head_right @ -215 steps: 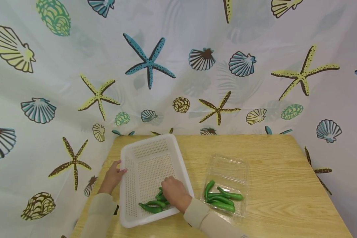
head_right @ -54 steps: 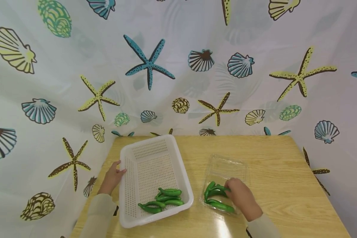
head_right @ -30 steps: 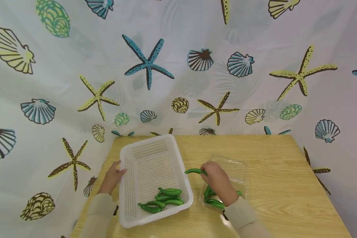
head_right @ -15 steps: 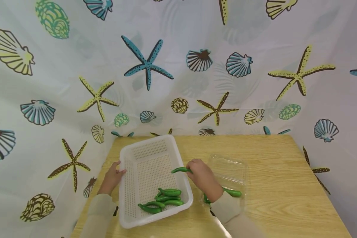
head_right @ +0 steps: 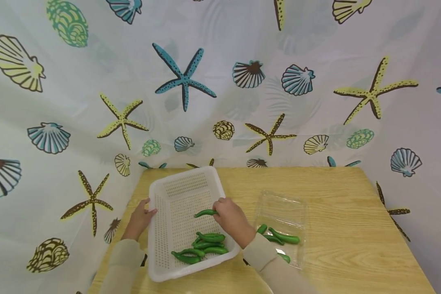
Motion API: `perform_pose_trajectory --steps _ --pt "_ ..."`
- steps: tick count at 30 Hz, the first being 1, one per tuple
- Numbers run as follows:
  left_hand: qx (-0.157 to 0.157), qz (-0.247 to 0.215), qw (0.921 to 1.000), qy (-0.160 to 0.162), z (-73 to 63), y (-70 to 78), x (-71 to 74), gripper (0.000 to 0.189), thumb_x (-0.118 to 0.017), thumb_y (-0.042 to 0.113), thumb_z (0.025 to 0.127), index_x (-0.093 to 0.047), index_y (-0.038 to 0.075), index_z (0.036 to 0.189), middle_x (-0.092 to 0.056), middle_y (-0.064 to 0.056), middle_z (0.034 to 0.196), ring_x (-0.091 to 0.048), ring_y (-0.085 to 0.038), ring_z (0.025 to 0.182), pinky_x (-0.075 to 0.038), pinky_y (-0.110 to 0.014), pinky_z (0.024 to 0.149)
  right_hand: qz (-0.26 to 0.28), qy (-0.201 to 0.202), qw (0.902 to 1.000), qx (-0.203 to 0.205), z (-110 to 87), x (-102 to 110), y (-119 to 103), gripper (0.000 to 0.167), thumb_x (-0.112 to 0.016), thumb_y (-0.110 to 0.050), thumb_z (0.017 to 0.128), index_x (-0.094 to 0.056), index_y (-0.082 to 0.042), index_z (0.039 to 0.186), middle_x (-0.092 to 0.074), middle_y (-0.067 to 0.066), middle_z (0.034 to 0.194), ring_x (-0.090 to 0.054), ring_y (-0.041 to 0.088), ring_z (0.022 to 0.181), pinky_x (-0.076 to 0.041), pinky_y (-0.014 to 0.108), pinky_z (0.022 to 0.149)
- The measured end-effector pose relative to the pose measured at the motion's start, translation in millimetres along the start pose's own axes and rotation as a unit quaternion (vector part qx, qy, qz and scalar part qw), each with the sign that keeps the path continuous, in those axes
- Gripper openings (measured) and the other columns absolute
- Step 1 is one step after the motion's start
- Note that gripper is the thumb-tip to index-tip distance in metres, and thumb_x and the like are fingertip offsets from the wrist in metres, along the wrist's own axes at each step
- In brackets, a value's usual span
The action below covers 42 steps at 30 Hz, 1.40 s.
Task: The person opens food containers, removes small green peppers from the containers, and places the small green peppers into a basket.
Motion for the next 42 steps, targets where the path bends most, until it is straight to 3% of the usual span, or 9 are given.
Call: perform_pose_trajectory --steps 9,19,30,42 --pt "0.000 -0.004 1.0000 -0.006 -0.3 1.8 -1.0 0.059 -0.055 0.016 0.095 -0.025 0.002 0.144 -0.051 -0.032 0.121 -0.056 -0.039 0.103 -0.045 -0.049 0.082 -0.014 -0.015 0.9998 0.007 7.8 -19 -9 0.012 -0.076 -0.011 0.077 -0.068 -0.009 0.086 -0.059 -0.001 0.081 -0.056 0.013 0.075 -0.048 0.021 0.062" --pt "-0.008 -0.002 1.0000 0.000 -3.3 2.9 -0.2 0.058 -0.055 0.015 0.094 -0.027 0.000 0.143 -0.051 -0.032 0.121 -0.054 -0.041 0.107 -0.043 -0.051 0.084 -0.009 -0.065 0.9976 -0.023 13.3 -44 -13 0.008 -0.074 -0.011 0.080 -0.068 -0.009 0.085 -0.058 -0.002 0.080 -0.056 0.013 0.075 -0.047 0.021 0.061" --pt "-0.011 0.002 0.9999 0.001 -4.1 3.6 0.7 0.057 -0.054 0.016 0.095 -0.027 0.001 0.143 -0.050 -0.032 0.122 -0.053 -0.041 0.109 -0.042 -0.052 0.085 -0.002 -0.087 0.9951 -0.047 13.7 -68 -14 0.008 -0.071 -0.003 0.079 -0.068 -0.008 0.074 -0.057 0.000 0.070 -0.056 0.013 0.066 -0.045 0.020 0.054" --pt "-0.012 0.003 0.9999 0.003 -3.7 3.5 0.8 0.057 -0.055 0.015 0.094 -0.027 0.001 0.143 -0.052 -0.032 0.121 -0.054 -0.041 0.106 -0.043 -0.051 0.084 -0.092 -0.089 0.9903 -0.054 8.5 -87 -9 0.009 -0.072 -0.006 0.079 -0.066 -0.006 0.072 -0.054 0.005 0.065 -0.057 0.017 0.062 -0.048 0.023 0.052"
Point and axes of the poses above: each hand's wrist, its own z-axis towards the middle knuckle, its own x-axis out of the back of the hand, y = z × x, the point moved 6 cm from there along z, towards the middle knuckle
